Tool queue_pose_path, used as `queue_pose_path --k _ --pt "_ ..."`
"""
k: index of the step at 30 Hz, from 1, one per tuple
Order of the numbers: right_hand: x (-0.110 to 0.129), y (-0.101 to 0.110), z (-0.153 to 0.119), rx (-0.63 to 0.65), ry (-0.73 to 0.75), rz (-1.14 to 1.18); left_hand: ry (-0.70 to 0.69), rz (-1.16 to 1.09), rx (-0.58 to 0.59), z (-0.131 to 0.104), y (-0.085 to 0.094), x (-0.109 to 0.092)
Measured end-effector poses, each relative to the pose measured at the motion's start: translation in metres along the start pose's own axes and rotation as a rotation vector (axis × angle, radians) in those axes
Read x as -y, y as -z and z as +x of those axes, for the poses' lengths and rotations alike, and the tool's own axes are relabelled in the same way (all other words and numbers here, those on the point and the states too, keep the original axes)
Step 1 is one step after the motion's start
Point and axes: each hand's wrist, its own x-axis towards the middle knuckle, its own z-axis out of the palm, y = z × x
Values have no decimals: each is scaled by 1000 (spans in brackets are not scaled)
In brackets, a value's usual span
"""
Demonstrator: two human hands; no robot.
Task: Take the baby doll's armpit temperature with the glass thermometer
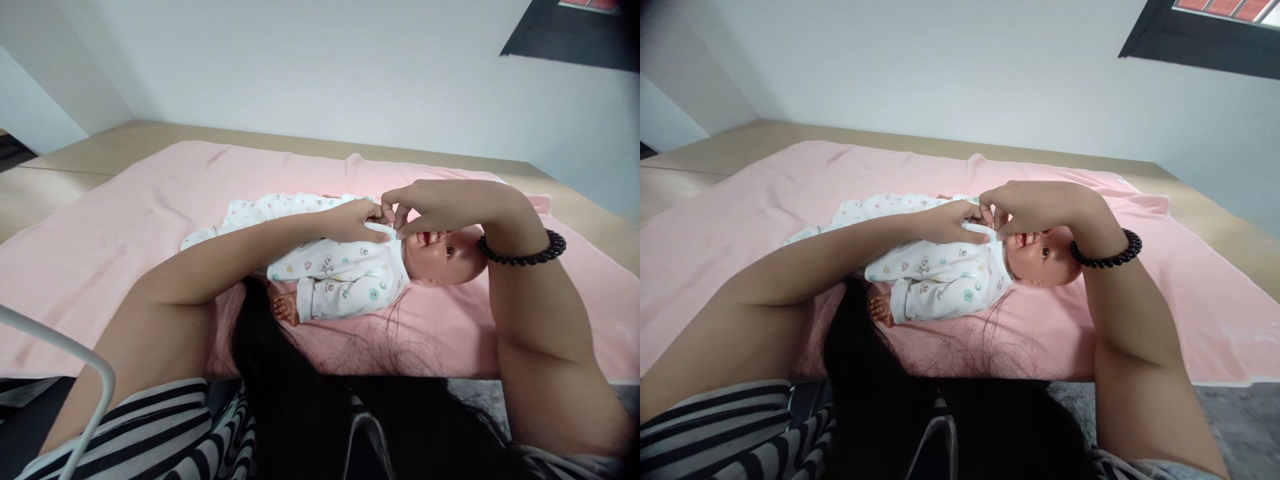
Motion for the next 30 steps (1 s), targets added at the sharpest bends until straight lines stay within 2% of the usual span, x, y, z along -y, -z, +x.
queue_pose_path --k 21,30 --pt "5 4 -3 39 -9 10 17 120 15 -1 2 0" --pt "24 1 -5 15 -125 -56 48 161 33 -1 4 -3"
